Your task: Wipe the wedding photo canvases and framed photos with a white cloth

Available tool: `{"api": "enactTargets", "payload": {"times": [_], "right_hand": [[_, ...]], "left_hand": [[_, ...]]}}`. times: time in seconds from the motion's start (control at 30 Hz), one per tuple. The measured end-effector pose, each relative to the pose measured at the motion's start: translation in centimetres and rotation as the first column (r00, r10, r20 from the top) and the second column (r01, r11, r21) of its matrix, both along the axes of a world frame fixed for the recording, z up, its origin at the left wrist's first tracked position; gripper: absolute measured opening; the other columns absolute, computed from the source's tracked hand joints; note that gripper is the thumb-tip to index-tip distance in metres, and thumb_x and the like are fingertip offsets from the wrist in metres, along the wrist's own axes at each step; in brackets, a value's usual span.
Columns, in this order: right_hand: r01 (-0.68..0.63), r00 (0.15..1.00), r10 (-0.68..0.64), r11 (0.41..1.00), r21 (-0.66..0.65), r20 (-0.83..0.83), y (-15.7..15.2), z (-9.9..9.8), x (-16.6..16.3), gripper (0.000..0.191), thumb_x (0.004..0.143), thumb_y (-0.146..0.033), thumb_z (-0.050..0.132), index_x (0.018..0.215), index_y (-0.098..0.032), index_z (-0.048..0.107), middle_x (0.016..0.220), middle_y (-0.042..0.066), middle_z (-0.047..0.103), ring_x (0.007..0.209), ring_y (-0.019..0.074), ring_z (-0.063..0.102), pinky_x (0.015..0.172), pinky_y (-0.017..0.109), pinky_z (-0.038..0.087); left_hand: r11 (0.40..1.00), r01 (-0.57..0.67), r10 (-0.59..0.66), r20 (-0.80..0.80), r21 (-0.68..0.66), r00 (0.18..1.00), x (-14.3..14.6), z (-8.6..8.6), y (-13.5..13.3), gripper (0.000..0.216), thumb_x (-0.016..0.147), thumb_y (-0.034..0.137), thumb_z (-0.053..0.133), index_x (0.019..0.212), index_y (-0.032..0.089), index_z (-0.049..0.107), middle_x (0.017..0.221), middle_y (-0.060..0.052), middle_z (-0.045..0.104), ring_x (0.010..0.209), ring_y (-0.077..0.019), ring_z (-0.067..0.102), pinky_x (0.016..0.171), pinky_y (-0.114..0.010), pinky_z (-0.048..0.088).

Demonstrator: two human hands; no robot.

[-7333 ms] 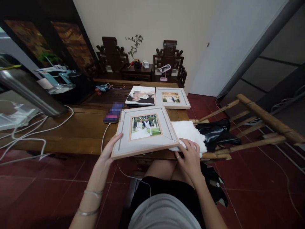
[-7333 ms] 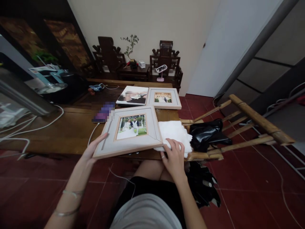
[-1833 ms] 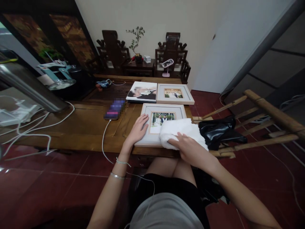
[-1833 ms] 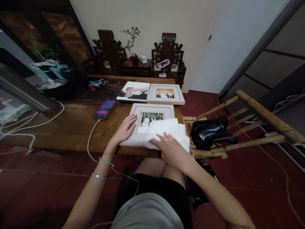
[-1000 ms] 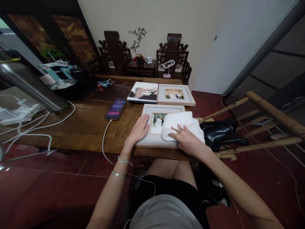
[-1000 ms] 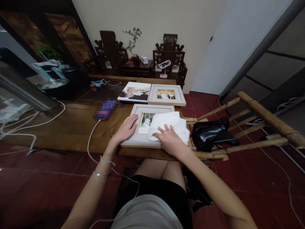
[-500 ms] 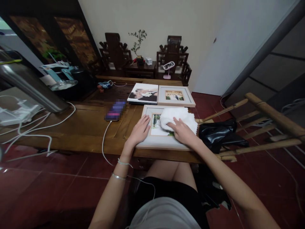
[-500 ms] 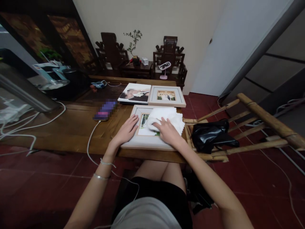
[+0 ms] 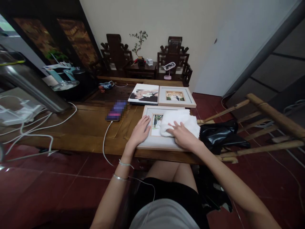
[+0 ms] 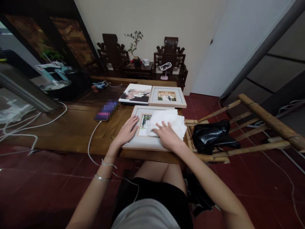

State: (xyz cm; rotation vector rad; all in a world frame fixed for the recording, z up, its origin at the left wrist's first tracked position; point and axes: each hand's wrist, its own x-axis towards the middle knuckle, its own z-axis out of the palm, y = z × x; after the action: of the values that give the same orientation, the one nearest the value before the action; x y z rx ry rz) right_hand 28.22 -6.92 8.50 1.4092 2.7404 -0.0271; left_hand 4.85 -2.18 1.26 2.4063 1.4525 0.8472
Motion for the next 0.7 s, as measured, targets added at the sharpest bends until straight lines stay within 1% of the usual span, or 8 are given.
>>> {"api": "enactTargets", "payload": {"times": [0.03,0.13,0.2,0.27,0.37,0.5,0.6,0.7], "right_hand": [[-0.026,1.000,0.025,0.998,-0.049,-0.004,-1.5,0.4,0.1,0.058,0.071,0.002,0.041,0.124,-0.015,0.057,0.140,0.017,0.046,0.129,0.0364,0.038,0.101,0.056,0.030],[-0.088,0.994,0.079,0.989,-0.119,-0.082,-5.0,1.6,0.1,0.058,0.070,0.002,0.040,0.122,-0.017,0.058,0.138,0.015,0.049,0.129,0.0342,0.040,0.102,0.053,0.033],[-0.124,0.985,0.103,0.981,-0.148,-0.137,-6.1,1.9,-0.1,0.060,0.071,0.002,0.039,0.124,-0.018,0.057,0.137,0.014,0.050,0.130,0.0320,0.040,0.103,0.052,0.033],[-0.140,0.978,0.112,0.978,-0.155,-0.176,-6.0,1.6,-0.5,0.061,0.070,0.003,0.039,0.124,-0.018,0.057,0.138,0.014,0.050,0.131,0.0307,0.038,0.105,0.052,0.031],[-0.104,0.979,0.081,0.988,-0.112,-0.188,-4.1,0.2,-0.8,0.063,0.068,0.004,0.040,0.125,-0.017,0.056,0.141,0.015,0.045,0.135,0.0302,0.033,0.107,0.053,0.027],[-0.026,0.986,0.030,0.999,0.027,-0.165,0.7,-1.7,-0.4,0.066,0.069,0.005,0.040,0.131,-0.015,0.051,0.146,0.017,0.038,0.138,0.0313,0.026,0.109,0.055,0.022],[0.076,0.984,-0.050,0.985,0.153,-0.171,4.8,-2.2,0.0,0.069,0.069,0.006,0.038,0.135,-0.014,0.046,0.151,0.015,0.030,0.139,0.0314,0.022,0.109,0.054,0.021],[0.138,0.985,-0.112,0.968,0.208,-0.130,7.9,-2.0,0.0,0.071,0.070,0.008,0.035,0.137,-0.014,0.044,0.153,0.014,0.027,0.140,0.0329,0.020,0.108,0.058,0.021]], "left_hand": [[1.000,-0.003,0.003,0.003,0.001,1.000,0.0,0.0,0.0,0.046,0.094,0.030,0.036,0.133,0.008,0.047,0.144,-0.013,0.044,0.138,-0.0228,0.031,0.114,-0.043,0.027],[1.000,-0.007,0.007,0.002,0.005,1.000,0.0,-0.1,0.1,0.046,0.094,0.030,0.035,0.133,0.007,0.048,0.143,-0.014,0.044,0.138,-0.0232,0.031,0.115,-0.043,0.027],[1.000,-0.006,0.006,-0.001,0.010,1.000,0.0,-0.2,0.1,0.046,0.094,0.030,0.035,0.133,0.008,0.047,0.143,-0.013,0.044,0.138,-0.0230,0.031,0.115,-0.043,0.027],[1.000,0.000,0.000,-0.006,0.013,1.000,-0.1,-0.2,0.1,0.047,0.094,0.030,0.034,0.134,0.009,0.047,0.144,-0.013,0.044,0.138,-0.0229,0.031,0.115,-0.044,0.027],[1.000,0.021,-0.020,-0.024,0.017,1.000,-0.2,-0.2,0.1,0.048,0.095,0.030,0.033,0.134,0.006,0.047,0.143,-0.015,0.044,0.138,-0.0238,0.031,0.115,-0.043,0.026],[0.999,0.036,-0.036,-0.031,0.023,0.999,-0.3,-0.2,0.1,0.047,0.095,0.030,0.033,0.134,0.008,0.047,0.144,-0.014,0.044,0.138,-0.0243,0.031,0.115,-0.044,0.027],[0.999,0.036,-0.036,-0.017,0.031,0.999,-0.3,-0.3,0.2,0.046,0.095,0.030,0.033,0.135,0.012,0.046,0.143,-0.012,0.044,0.138,-0.0243,0.032,0.114,-0.046,0.027],[0.999,0.039,-0.039,-0.002,0.032,0.999,-0.3,-0.4,0.3,0.046,0.095,0.030,0.034,0.135,0.013,0.047,0.143,-0.012,0.045,0.138,-0.0242,0.033,0.114,-0.046,0.028]]}}
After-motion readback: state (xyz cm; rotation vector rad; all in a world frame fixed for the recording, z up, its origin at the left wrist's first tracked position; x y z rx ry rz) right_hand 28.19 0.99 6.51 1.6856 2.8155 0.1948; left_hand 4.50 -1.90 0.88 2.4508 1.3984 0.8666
